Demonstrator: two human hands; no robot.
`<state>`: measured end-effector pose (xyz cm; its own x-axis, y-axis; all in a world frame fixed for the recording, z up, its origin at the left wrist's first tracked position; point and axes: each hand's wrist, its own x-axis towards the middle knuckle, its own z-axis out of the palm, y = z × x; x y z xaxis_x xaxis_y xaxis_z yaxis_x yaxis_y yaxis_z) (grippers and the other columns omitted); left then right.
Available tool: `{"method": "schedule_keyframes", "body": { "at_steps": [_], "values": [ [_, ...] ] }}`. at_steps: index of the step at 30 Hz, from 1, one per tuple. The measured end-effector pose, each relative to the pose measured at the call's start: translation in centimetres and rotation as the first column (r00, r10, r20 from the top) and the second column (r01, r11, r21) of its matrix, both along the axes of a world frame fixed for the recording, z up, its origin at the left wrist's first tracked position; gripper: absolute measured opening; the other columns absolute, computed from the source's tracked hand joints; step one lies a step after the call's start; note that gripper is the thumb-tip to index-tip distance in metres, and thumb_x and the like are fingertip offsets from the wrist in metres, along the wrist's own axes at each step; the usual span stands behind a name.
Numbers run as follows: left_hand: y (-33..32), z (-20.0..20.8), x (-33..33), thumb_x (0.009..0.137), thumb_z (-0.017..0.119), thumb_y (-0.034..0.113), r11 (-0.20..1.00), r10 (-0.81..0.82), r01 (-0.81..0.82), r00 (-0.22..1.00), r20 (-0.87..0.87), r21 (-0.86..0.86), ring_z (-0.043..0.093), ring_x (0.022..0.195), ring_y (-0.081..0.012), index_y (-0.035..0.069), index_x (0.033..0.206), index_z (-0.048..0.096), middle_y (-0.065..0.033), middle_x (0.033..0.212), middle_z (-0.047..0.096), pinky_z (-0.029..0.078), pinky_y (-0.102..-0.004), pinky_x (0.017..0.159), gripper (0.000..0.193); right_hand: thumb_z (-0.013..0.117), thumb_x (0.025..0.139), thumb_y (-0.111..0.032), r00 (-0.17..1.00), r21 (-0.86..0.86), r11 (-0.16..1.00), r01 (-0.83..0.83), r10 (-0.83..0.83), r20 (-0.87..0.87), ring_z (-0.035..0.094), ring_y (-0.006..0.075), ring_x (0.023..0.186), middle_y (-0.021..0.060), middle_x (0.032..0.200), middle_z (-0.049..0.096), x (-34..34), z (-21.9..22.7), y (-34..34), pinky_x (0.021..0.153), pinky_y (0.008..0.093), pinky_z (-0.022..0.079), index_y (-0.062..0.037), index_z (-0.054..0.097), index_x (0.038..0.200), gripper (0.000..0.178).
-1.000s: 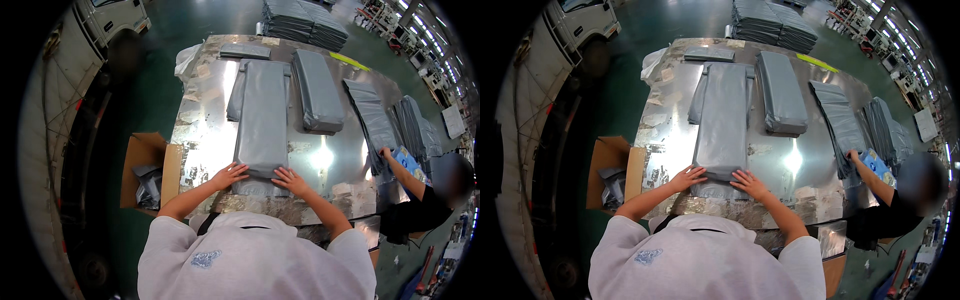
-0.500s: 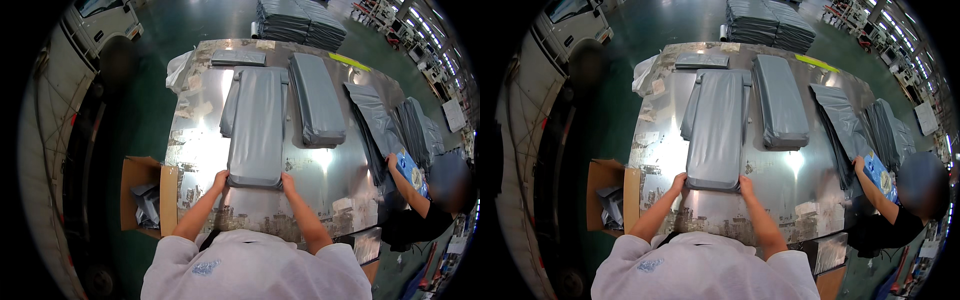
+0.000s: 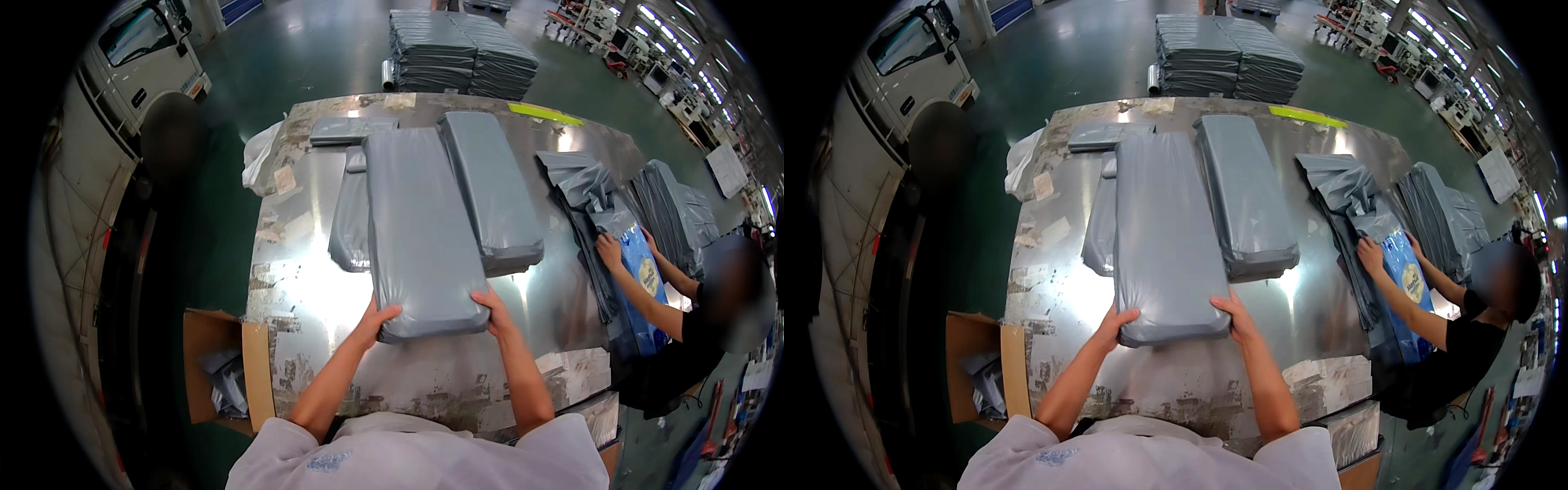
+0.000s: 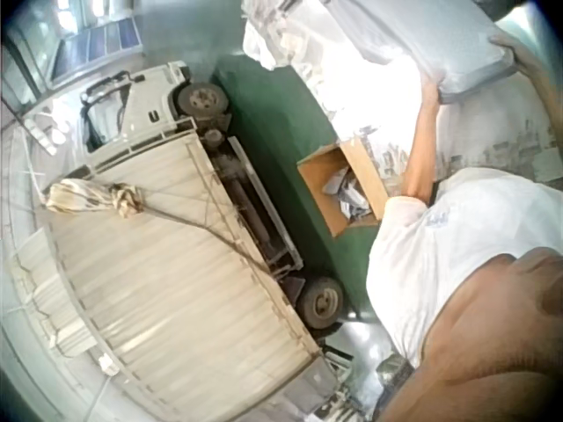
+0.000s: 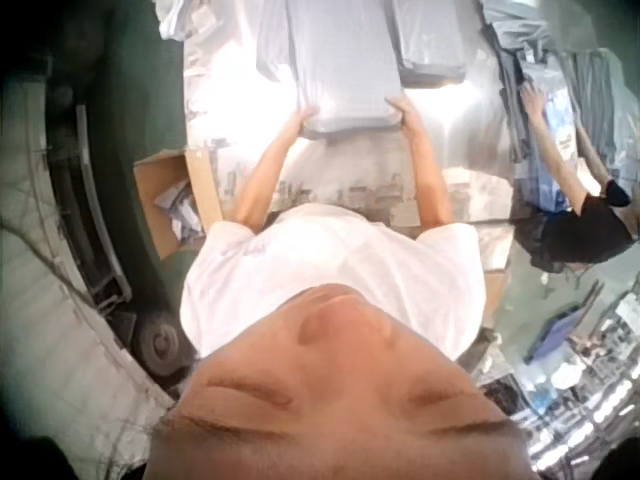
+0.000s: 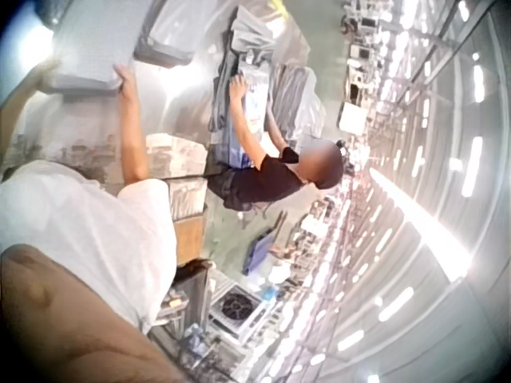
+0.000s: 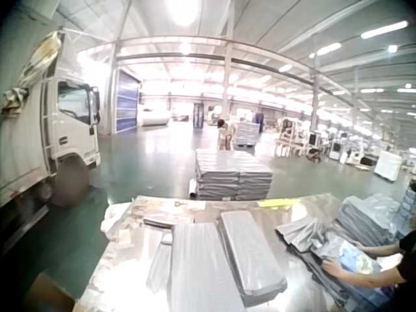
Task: The person places packages of tissues into gray plastic mailer bags on a metal table, folds the top of the bags, and stacks them. Another person assists by handling similar packages nearby.
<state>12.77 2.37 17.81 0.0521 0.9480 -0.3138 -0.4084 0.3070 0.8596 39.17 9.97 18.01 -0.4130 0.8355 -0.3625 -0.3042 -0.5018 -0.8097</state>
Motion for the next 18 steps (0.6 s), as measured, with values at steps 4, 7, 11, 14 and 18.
{"method": "schedule_keyframes", "body": {
  "at_steps": [4,7,11,14,18],
  "values": [
    [5.1,3.5,4.8,0.072,0.062,0.018,0.985,-0.076,0.078,0.997,-0.024,0.152,0.038,0.112,-0.0213,0.003,0.131,0.018,-0.0119,0.122,0.039,0.032,-0.0321,0.093,0.075,0.063,0.069,-0.023,0.991,0.208,0.971,0.119,-0.130,0.039,0.049,0.0211,0.102,0.0105,0.113,0.048,4.6,4.1,3.9,0.084,0.0321,0.041,-0.0027,0.030,0.128,0.070],
    [11.9,4.6,8.7,0.073,0.062,0.021,0.974,-0.098,0.100,0.995,-0.017,0.202,0.038,0.111,-0.0203,0.003,0.130,0.019,-0.0119,0.120,0.040,0.031,-0.0306,0.092,0.074,0.061,0.070,-0.032,0.933,0.229,0.932,0.282,-0.321,0.161,0.050,0.0239,0.099,0.0123,0.109,0.051,8.5,5.9,10.3,0.085,0.0354,0.040,-0.0010,0.043,0.118,0.060],
    [20.0,3.6,14.4,0.078,0.056,0.036,0.977,-0.033,0.036,0.999,-0.020,0.210,0.036,0.115,-0.0225,0.003,0.132,0.016,-0.0140,0.125,0.037,0.029,-0.0315,0.095,0.075,0.059,0.073,-0.043,0.932,0.153,0.941,0.302,-0.325,0.162,0.051,0.0236,0.099,0.0119,0.112,0.051,12.4,7.1,19.4,0.086,0.0356,0.039,-0.0014,0.048,0.115,0.060],
    [22.7,-0.4,18.4,0.079,0.048,0.050,0.988,-0.141,0.149,0.976,-0.169,0.035,0.025,0.124,-0.0238,0.004,0.135,0.008,-0.0164,0.134,0.026,0.021,-0.0316,0.100,0.083,0.053,0.077,-0.049,0.834,0.182,0.895,0.408,-0.446,0.324,0.046,0.0248,0.105,0.0121,0.117,0.048,17.2,-0.4,23.3,0.090,0.0358,0.035,-0.0025,0.045,0.119,0.063],
    [20.9,-5.2,18.0,0.082,0.040,0.054,0.986,-0.160,0.164,0.965,-0.208,0.000,0.015,0.129,-0.0235,0.006,0.136,0.007,-0.0166,0.139,0.017,0.018,-0.0325,0.102,0.080,0.045,0.079,-0.055,0.796,0.010,0.797,0.604,-0.602,-0.065,0.041,0.0261,0.112,0.0105,0.121,0.045,16.9,-10.3,22.7,0.095,0.0346,0.029,-0.0023,0.041,0.122,0.068]
  ]
}}
